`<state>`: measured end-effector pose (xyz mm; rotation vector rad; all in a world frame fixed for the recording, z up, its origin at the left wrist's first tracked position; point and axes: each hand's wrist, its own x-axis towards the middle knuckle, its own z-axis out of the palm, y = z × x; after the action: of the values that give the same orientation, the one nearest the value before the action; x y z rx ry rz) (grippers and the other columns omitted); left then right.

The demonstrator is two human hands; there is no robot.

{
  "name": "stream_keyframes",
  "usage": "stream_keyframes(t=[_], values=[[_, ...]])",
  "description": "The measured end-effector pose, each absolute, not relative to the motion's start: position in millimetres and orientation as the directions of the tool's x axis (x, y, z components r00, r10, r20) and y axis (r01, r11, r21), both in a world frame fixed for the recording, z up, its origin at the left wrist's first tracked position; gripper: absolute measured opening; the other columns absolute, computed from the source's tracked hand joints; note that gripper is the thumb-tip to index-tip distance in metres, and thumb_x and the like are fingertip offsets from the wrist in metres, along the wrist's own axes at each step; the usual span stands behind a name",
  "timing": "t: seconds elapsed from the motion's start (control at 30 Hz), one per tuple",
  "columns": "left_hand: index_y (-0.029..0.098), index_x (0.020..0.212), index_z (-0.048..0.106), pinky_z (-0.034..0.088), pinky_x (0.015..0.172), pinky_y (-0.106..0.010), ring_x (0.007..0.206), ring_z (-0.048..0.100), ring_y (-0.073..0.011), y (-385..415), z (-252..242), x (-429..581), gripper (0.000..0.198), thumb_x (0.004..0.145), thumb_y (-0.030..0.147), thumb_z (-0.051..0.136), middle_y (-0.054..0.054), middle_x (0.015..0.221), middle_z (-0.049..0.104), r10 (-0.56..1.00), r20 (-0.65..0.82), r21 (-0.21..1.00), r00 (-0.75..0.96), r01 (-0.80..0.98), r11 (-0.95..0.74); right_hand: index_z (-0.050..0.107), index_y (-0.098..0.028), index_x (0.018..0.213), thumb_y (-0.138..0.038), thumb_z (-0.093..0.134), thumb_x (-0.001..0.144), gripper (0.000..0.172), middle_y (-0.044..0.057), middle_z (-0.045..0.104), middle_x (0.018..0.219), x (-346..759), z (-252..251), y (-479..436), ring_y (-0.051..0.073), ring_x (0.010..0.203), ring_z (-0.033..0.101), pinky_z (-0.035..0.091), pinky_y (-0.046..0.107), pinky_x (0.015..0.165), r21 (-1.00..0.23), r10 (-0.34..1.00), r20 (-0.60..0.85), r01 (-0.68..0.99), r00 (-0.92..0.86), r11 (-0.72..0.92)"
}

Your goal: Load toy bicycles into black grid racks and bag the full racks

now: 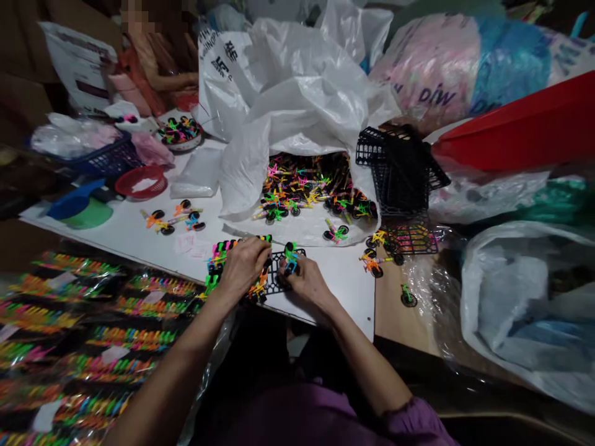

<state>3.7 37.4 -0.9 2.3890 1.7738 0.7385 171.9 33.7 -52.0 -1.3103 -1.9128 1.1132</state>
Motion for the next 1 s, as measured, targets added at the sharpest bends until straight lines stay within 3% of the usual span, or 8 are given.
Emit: stream_keyframes(t=[0.13,0.23,0.37,0.53,0.63,0.77,0.9,1.0], values=[[0.016,0.094,0.06,0.043,0.082,-0.032,0.09,0.056,-0.0184,18,16,5,0.02,0.088,0.028,0.045,-0.006,0.092,0.063,0.885,0.426,0.345,0.186,0.871,-0.349,0.055,-0.016,0.072,-0.011,0.047,0.069,0.01,-0.001,0.054,0.064,169,-45,29,0.011,0.058,0.046,0.031,0.02,0.054,-0.79,0.943,-0.041,0.589,-0.329,0.171],[0.017,0.099,0.058,0.042,0.081,-0.031,0.09,0.056,-0.018,0,22,9,0.024,0.085,0.036,0.051,-0.005,0.094,0.063,0.884,0.434,0.384,0.175,0.851,-0.357,0.056,-0.017,0.078,-0.016,0.048,0.075,0.009,0.0,0.057,0.07,172,-36,27,0.012,0.063,0.049,0.033,0.021,0.058,-0.757,0.95,0.015,0.617,-0.312,0.214],[0.017,0.081,0.058,0.04,0.071,-0.03,0.076,0.056,-0.0176,-13,14,24,0.023,0.086,0.037,0.049,-0.004,0.075,0.06,0.902,0.408,0.321,0.139,0.904,-0.284,0.057,-0.017,0.087,-0.024,0.048,0.082,0.012,0.002,0.059,0.078,170,-20,23,0.013,0.069,0.051,0.033,0.022,0.06,-0.698,0.941,0.068,0.658,-0.332,0.283],[0.018,0.067,0.053,0.036,0.067,-0.031,0.068,0.053,-0.0177,-21,8,39,0.027,0.086,0.036,0.048,-0.003,0.064,0.056,0.883,0.459,0.177,0.094,0.965,-0.195,0.058,-0.018,0.084,-0.03,0.05,0.082,0.015,0.001,0.059,0.076,168,-20,12,0.013,0.066,0.051,0.032,0.023,0.06,-0.701,0.962,0.043,0.678,-0.271,0.222],[0.017,0.075,0.056,0.038,0.07,-0.032,0.076,0.055,-0.0197,-33,11,31,0.024,0.084,0.039,0.052,-0.004,0.072,0.06,0.883,0.45,0.173,0.133,0.957,-0.233,0.059,-0.018,0.081,-0.027,0.055,0.077,0.01,0.0,0.059,0.073,170,-36,6,0.012,0.065,0.051,0.032,0.022,0.058,-0.761,0.962,-0.027,0.63,-0.271,0.156],[0.017,0.094,0.058,0.042,0.082,-0.033,0.091,0.055,-0.0204,-43,17,8,0.021,0.084,0.035,0.053,-0.007,0.092,0.062,0.878,0.464,0.253,0.117,0.933,-0.257,0.059,-0.017,0.08,-0.025,0.05,0.078,0.012,-0.001,0.058,0.068,169,-56,1,0.011,0.059,0.05,0.034,0.02,0.055,-0.863,0.961,-0.108,0.505,-0.256,0.038],[0.016,0.105,0.055,0.042,0.088,-0.035,0.099,0.054,-0.021,-41,10,3,0.022,0.085,0.025,0.049,-0.007,0.101,0.062,0.905,0.332,0.282,0.266,0.887,-0.364,0.057,-0.016,0.085,-0.021,0.045,0.078,0.014,0.001,0.058,0.075,158,-65,0,0.012,0.065,0.051,0.037,0.021,0.059,-0.896,0.963,0.004,0.427,-0.27,0.123],[0.017,0.103,0.056,0.043,0.086,-0.036,0.095,0.056,-0.0213,-40,-2,11,0.021,0.086,0.022,0.046,-0.007,0.097,0.063,0.913,0.271,0.266,0.305,0.888,-0.376,0.055,-0.017,0.082,-0.016,0.042,0.076,0.015,0.002,0.056,0.076,153,-69,-3,0.014,0.068,0.05,0.038,0.022,0.062,-0.826,0.948,0.069,0.515,-0.311,0.229]])
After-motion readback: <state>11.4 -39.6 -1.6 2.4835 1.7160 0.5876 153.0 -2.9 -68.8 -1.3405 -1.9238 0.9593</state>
